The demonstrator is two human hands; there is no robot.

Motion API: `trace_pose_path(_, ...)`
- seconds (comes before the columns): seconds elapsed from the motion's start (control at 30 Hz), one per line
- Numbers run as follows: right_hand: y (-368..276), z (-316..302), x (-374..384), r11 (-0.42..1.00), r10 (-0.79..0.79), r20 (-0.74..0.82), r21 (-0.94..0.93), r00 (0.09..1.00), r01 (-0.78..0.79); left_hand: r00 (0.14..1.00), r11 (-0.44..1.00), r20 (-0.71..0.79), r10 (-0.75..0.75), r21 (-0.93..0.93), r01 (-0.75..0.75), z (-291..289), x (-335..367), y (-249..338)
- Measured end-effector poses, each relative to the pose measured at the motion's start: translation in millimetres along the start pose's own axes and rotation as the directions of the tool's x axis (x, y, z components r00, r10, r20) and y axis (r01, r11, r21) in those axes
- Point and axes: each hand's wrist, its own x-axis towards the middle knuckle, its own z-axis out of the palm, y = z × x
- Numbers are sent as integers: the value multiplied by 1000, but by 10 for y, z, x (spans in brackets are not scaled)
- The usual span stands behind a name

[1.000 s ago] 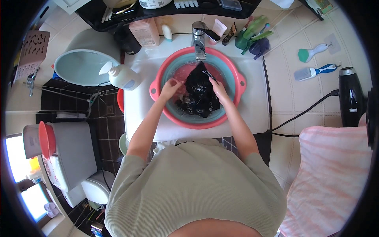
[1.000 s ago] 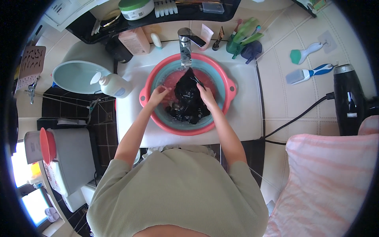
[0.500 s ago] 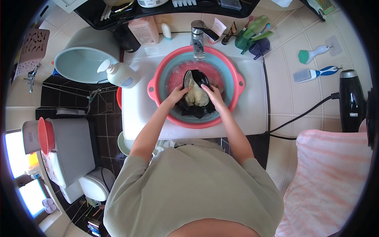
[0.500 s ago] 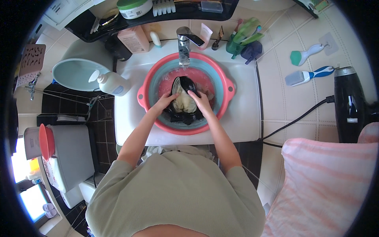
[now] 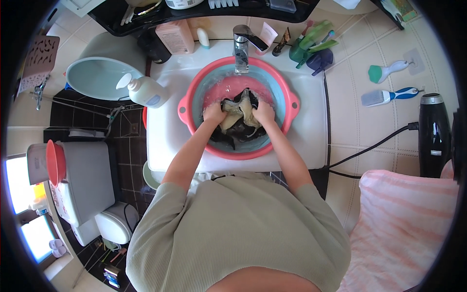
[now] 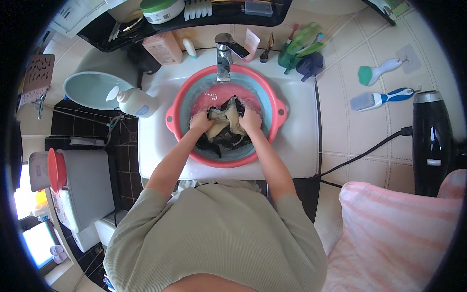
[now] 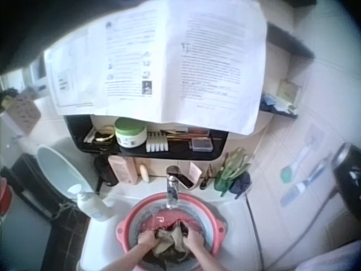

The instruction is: The person hand washes clothes in a basin with running water, scrubbing and wringing out a black garment by hand before scrubbing and wringing out a light-colored garment.

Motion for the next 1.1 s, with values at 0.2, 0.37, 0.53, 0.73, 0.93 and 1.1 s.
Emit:
trace_pose_path(0.2, 137, 117, -15, 576, -12, -20, 817, 1000, 23, 980, 472, 198, -15, -863, 181, -102, -17, 213)
trace_pose_path(0.37, -475, 61, -359, 612, -92, -197, 762, 976, 211, 949, 180, 307, -68, -932, 314, -153, -97, 478)
trace_pose_path(0.53, -550, 124, -255, 463, 153, -330, 857, 931, 227, 957, 310, 289, -36, -907, 285, -130, -168, 593)
trace_pose_path(0.73, -311, -129, -166, 741, -21, -194, 655, 981, 146, 987, 588, 147, 58, -805, 86, 44, -86, 268)
trace_pose_path(0.93, 66, -229, -141, 992, 11, -66, 126, 998, -3, 988, 989, 155, 9, -147, 14, -144, -182, -13)
trace_pose_path(1.1, 143, -45, -156, 997, 56, 22, -58, 998, -55, 993, 1000, 112, -23, -13, 24, 18, -98, -59)
